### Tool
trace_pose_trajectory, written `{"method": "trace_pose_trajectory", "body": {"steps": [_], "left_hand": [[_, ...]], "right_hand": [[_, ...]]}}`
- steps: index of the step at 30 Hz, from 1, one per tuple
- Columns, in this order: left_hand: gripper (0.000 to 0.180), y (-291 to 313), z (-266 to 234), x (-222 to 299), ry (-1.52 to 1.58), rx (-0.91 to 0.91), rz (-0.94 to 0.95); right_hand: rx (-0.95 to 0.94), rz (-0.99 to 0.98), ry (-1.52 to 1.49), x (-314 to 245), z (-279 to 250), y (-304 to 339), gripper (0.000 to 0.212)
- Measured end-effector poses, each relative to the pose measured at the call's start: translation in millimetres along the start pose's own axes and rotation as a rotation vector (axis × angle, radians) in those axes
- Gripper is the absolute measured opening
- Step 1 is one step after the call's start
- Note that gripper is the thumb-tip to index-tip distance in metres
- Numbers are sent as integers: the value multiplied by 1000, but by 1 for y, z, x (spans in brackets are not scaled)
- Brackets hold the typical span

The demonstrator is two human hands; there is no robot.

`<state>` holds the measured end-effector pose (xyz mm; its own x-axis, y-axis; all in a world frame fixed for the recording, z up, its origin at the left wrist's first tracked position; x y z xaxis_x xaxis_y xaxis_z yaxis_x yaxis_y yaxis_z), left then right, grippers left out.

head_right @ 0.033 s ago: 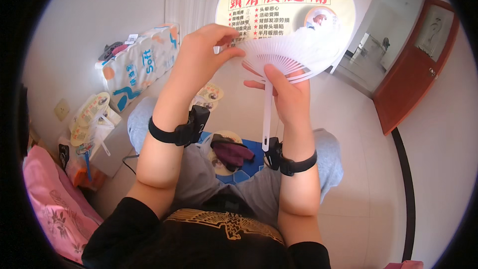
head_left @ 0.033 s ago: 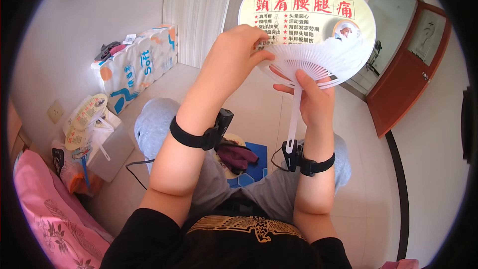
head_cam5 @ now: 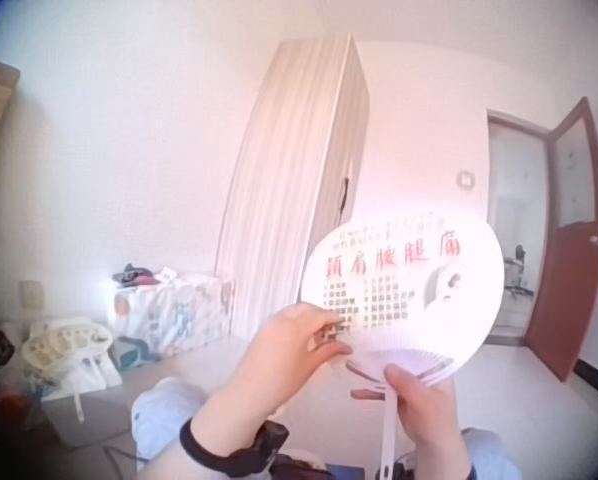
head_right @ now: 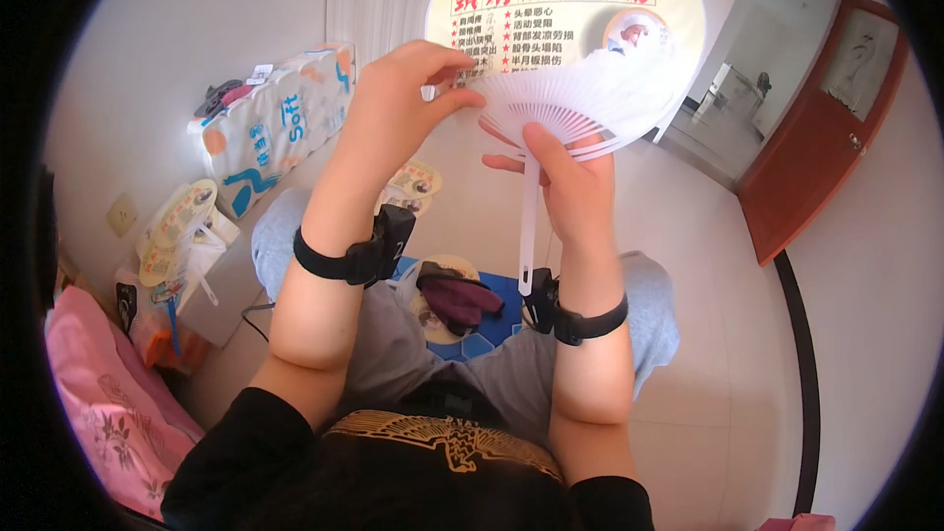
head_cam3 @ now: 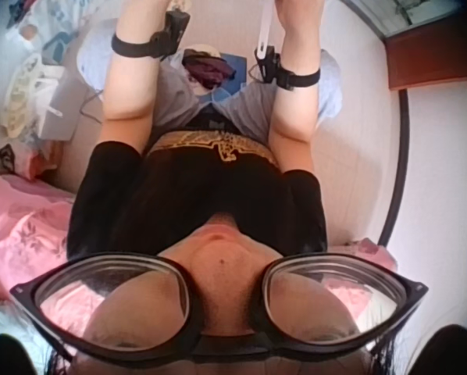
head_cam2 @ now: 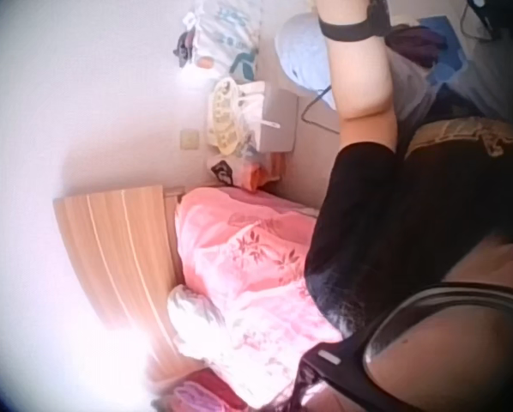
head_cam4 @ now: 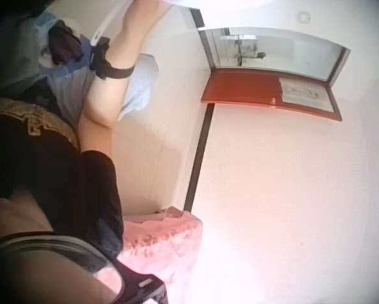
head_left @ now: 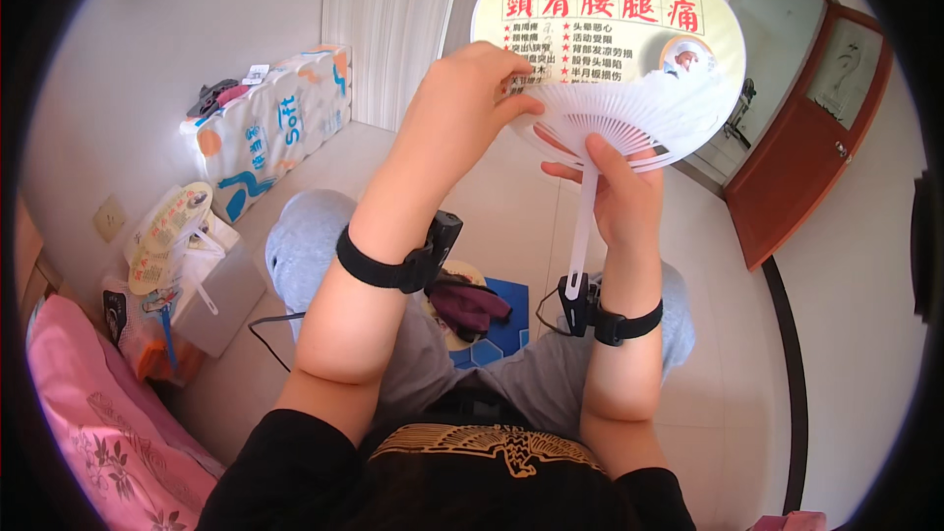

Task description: The person is inspecting and assembling multiple plastic hand fans while sitting on the floor.

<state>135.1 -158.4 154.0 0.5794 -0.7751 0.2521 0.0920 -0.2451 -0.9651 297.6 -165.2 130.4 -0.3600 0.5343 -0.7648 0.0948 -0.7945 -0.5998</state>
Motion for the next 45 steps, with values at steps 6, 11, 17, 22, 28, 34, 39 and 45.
{"method": "trace_pose_trajectory", "body": {"steps": [6, 11, 17, 22, 28, 34, 39, 45], "left_hand": [[16, -2, -1, -9, 39, 19, -17], [14, 1, -1, -5, 41, 32, -78], [12, 10, 3, 6, -3, 109, -22], [11, 11, 10, 5, -51, 225, 35], [11, 8, 11, -1, 44, 250, -43], [10, 6, 9, -1, 60, 201, 10], [13, 7, 8, 5, -121, 204, 74], [10, 4, 9, 1, -69, 157, 56]], "right_hand": [[-2, 5, -52, -1, -1, -2, 39], [39, -42, -46, -2, 1, 2, 39], [57, -119, -51, 1, 3, 5, 40], [37, -193, 8, 7, 7, 4, 39], [-11, -266, 35, 8, 10, 6, 35], [-17, -246, 37, 8, 12, 8, 35], [-32, -215, 42, 7, 12, 11, 35], [26, -199, 40, 5, 8, 8, 38]]}}
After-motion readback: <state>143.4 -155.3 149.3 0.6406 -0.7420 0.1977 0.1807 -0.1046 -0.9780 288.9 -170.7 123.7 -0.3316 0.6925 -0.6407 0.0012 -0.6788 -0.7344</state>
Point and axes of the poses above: each hand's wrist, its own y-axis away from the middle knuckle, its own z-axis out of the palm, x = y × z, the point moved 4 cm from there along -y, towards the middle knuckle, and after that the axes turned 9 degrees about x, right-handed, at the moved point
